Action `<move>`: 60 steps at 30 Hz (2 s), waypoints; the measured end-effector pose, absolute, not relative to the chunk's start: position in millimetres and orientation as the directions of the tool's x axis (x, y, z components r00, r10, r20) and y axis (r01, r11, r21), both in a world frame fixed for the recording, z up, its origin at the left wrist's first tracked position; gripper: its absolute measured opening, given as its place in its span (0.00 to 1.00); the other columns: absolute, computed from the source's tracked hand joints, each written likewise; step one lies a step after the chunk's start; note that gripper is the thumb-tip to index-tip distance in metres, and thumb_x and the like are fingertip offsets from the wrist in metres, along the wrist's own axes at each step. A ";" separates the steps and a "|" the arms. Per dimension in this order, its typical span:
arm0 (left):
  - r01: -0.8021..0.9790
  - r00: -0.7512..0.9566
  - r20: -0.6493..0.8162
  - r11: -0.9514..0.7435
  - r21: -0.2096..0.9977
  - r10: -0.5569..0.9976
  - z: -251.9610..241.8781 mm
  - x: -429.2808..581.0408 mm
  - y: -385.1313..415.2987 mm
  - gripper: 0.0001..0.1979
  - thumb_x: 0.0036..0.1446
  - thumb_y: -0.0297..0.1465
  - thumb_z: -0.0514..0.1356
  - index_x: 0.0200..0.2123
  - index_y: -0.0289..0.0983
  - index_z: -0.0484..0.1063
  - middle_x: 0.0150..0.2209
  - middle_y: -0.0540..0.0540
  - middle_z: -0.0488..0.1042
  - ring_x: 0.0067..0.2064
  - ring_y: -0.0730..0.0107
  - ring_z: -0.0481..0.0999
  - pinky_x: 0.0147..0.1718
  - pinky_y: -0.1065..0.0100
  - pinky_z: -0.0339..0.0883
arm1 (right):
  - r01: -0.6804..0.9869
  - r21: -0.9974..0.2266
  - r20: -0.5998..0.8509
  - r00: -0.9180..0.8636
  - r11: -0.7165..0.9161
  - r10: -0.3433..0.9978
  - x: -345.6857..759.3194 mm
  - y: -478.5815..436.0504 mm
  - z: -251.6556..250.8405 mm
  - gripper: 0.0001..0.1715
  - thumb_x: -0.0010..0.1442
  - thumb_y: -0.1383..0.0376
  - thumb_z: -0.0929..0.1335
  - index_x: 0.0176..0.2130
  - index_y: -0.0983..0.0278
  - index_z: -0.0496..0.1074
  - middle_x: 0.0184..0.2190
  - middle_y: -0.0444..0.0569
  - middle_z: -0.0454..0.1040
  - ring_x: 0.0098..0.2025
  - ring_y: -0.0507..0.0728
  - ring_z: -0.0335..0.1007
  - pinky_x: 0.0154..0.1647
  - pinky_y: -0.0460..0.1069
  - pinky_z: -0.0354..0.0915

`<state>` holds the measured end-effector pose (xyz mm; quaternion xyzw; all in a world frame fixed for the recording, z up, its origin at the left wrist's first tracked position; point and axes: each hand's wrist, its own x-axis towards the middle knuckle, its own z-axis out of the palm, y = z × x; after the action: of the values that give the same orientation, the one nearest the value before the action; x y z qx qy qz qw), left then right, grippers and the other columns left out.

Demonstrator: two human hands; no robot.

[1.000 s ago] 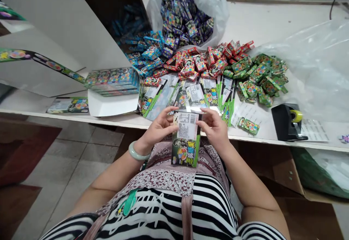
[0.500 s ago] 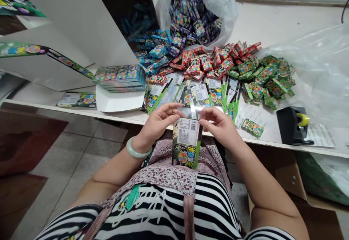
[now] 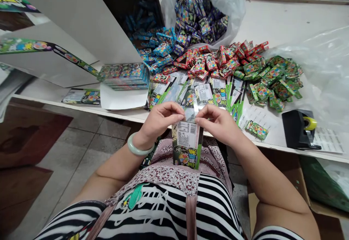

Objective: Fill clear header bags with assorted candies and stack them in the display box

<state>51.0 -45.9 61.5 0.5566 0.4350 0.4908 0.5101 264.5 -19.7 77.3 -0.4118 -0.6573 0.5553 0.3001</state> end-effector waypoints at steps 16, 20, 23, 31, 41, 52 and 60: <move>0.080 0.259 0.275 -0.304 0.949 0.926 38.5 43.2 -55.9 0.07 0.61 0.37 0.64 0.37 0.39 0.76 0.35 0.46 0.78 0.39 0.68 0.77 0.42 0.64 0.74 | 0.245 -0.831 0.383 -0.398 0.499 0.833 261.3 -51.4 45.9 0.01 0.64 0.65 0.68 0.39 0.59 0.72 0.39 0.48 0.76 0.44 0.56 0.73 0.41 0.52 0.71; 0.096 0.163 0.276 -0.294 0.951 0.947 30.9 43.3 -51.8 0.03 0.58 0.32 0.66 0.33 0.41 0.76 0.34 0.49 0.78 0.38 0.69 0.77 0.43 0.64 0.74 | 0.179 -0.928 0.235 -0.394 0.325 0.889 285.4 -40.6 32.8 0.12 0.65 0.59 0.67 0.47 0.58 0.74 0.47 0.50 0.76 0.49 0.55 0.73 0.45 0.51 0.72; 0.142 0.110 0.248 -0.262 0.955 0.963 22.3 40.1 -45.6 0.03 0.57 0.31 0.66 0.31 0.41 0.75 0.33 0.50 0.78 0.38 0.69 0.77 0.51 0.60 0.72 | 0.360 -0.915 0.171 -0.070 0.184 0.983 352.8 -13.5 14.5 0.15 0.64 0.59 0.66 0.48 0.60 0.75 0.46 0.49 0.77 0.46 0.55 0.73 0.49 0.53 0.70; 0.174 0.103 0.203 -0.219 0.960 0.974 19.3 49.2 -36.7 0.03 0.54 0.28 0.67 0.32 0.41 0.77 0.34 0.50 0.78 0.39 0.69 0.76 0.39 0.66 0.71 | 0.856 -0.432 0.051 0.338 -0.284 0.940 479.1 42.2 -28.9 0.13 0.59 0.65 0.68 0.41 0.67 0.80 0.46 0.59 0.76 0.45 0.62 0.73 0.52 0.56 0.65; 0.192 0.110 0.219 -0.237 0.952 0.970 19.5 49.0 -35.3 0.02 0.56 0.27 0.66 0.33 0.40 0.76 0.35 0.49 0.77 0.40 0.70 0.76 0.39 0.66 0.71 | 0.857 -0.473 0.062 0.262 -0.203 0.963 485.2 13.6 -31.3 0.08 0.59 0.62 0.69 0.36 0.61 0.78 0.40 0.50 0.79 0.37 0.58 0.74 0.44 0.52 0.66; 0.179 0.145 0.255 -0.279 0.944 0.956 22.3 48.0 -38.9 0.02 0.59 0.32 0.65 0.34 0.42 0.74 0.35 0.50 0.77 0.39 0.68 0.76 0.39 0.65 0.72 | 0.840 -0.519 0.102 0.240 -0.154 0.965 469.8 17.2 -30.8 0.06 0.55 0.63 0.68 0.31 0.62 0.75 0.36 0.52 0.77 0.39 0.59 0.72 0.44 0.54 0.67; 0.171 0.237 0.300 -0.344 0.923 0.924 27.9 71.6 -38.2 0.06 0.59 0.34 0.65 0.35 0.40 0.71 0.33 0.49 0.74 0.36 0.70 0.74 0.36 0.67 0.70 | 0.383 -0.891 0.094 -0.373 0.245 0.923 367.5 -10.6 77.9 0.12 0.59 0.54 0.71 0.31 0.59 0.74 0.38 0.48 0.76 0.42 0.56 0.72 0.48 0.53 0.67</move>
<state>71.6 -38.2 27.9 0.6745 0.4058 0.4658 0.4043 367.5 -10.6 77.9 -0.4546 -0.7182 0.4131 0.3269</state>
